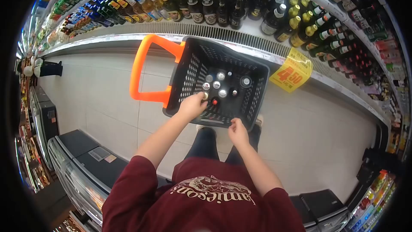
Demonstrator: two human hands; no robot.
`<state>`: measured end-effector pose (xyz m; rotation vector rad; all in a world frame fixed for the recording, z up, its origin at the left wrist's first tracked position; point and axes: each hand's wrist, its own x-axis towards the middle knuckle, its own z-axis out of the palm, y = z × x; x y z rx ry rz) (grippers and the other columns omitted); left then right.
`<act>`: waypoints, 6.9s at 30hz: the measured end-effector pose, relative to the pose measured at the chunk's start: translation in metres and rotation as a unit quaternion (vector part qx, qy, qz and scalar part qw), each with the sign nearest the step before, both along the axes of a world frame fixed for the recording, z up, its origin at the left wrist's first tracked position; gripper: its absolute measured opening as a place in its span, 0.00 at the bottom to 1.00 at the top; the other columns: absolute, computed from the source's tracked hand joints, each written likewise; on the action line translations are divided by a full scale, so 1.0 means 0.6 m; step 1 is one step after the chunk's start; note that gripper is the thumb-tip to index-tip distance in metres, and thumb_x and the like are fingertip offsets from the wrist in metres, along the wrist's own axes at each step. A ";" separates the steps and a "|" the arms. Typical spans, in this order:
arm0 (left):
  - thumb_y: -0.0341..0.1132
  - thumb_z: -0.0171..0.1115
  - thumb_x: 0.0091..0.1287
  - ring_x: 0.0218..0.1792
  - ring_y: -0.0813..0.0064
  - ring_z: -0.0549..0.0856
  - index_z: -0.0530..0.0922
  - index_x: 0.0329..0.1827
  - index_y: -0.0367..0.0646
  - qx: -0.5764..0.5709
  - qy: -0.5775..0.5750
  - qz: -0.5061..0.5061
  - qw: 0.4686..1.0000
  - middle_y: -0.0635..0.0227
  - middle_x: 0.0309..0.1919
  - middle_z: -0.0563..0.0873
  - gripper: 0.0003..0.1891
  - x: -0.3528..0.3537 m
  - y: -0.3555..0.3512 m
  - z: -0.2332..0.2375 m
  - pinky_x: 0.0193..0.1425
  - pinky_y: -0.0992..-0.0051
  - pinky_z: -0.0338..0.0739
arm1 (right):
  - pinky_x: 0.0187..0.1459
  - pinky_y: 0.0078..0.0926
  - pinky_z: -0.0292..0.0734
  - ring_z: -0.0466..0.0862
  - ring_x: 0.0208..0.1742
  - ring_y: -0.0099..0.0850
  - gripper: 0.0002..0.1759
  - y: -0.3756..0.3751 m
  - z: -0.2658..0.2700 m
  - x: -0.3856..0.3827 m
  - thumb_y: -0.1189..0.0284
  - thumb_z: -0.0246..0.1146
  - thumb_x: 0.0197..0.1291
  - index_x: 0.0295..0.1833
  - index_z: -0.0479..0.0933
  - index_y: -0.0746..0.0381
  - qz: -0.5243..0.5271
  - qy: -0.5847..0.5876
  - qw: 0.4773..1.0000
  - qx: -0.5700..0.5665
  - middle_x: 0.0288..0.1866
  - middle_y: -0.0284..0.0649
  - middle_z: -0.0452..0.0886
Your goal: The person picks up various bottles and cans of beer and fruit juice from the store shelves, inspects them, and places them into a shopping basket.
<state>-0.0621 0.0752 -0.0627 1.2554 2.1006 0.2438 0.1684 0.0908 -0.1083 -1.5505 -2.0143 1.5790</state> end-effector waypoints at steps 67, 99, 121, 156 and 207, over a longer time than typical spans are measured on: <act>0.50 0.70 0.40 0.57 0.61 0.72 0.53 0.65 0.40 0.205 -0.856 -0.105 0.463 0.55 0.56 0.69 0.51 0.072 -0.113 0.499 0.59 0.63 0.67 | 0.33 0.21 0.74 0.79 0.31 0.25 0.20 0.108 0.843 -0.152 0.54 0.51 0.58 0.38 0.73 0.62 0.165 0.390 0.892 0.158 0.29 0.40 0.78; 0.40 0.70 0.42 0.60 0.70 0.67 0.48 0.67 0.36 0.253 -0.663 -0.018 0.704 0.59 0.58 0.67 0.51 0.278 0.059 0.428 0.64 0.69 0.59 | 0.34 0.31 0.78 0.81 0.32 0.36 0.24 0.282 0.693 0.071 0.52 0.44 0.64 0.40 0.69 0.64 0.014 0.487 0.863 -0.131 0.30 0.43 0.78; 0.40 0.69 0.43 0.60 0.71 0.64 0.48 0.67 0.37 0.313 -0.611 0.013 0.727 0.61 0.58 0.65 0.49 0.299 0.118 0.406 0.64 0.69 0.57 | 0.44 0.37 0.74 0.79 0.40 0.42 0.24 0.370 0.642 0.069 0.59 0.35 0.63 0.48 0.66 0.67 0.137 0.574 0.783 -0.197 0.38 0.52 0.77; 0.53 0.70 0.37 0.52 0.61 0.76 0.54 0.63 0.35 0.340 -0.658 0.052 0.670 0.52 0.53 0.71 0.52 0.189 0.087 0.410 0.54 0.63 0.73 | 0.38 0.35 0.78 0.80 0.39 0.38 0.23 0.321 0.686 -0.071 0.55 0.40 0.66 0.48 0.66 0.64 0.098 0.493 0.843 -0.192 0.37 0.46 0.77; 0.42 0.73 0.38 0.57 0.68 0.70 0.51 0.66 0.38 0.279 -0.694 0.062 0.661 0.59 0.57 0.69 0.52 0.108 0.046 0.266 0.61 0.68 0.64 | 0.45 0.30 0.74 0.79 0.42 0.34 0.22 0.276 0.531 -0.119 0.56 0.47 0.64 0.51 0.63 0.63 0.130 0.519 0.829 -0.166 0.39 0.45 0.75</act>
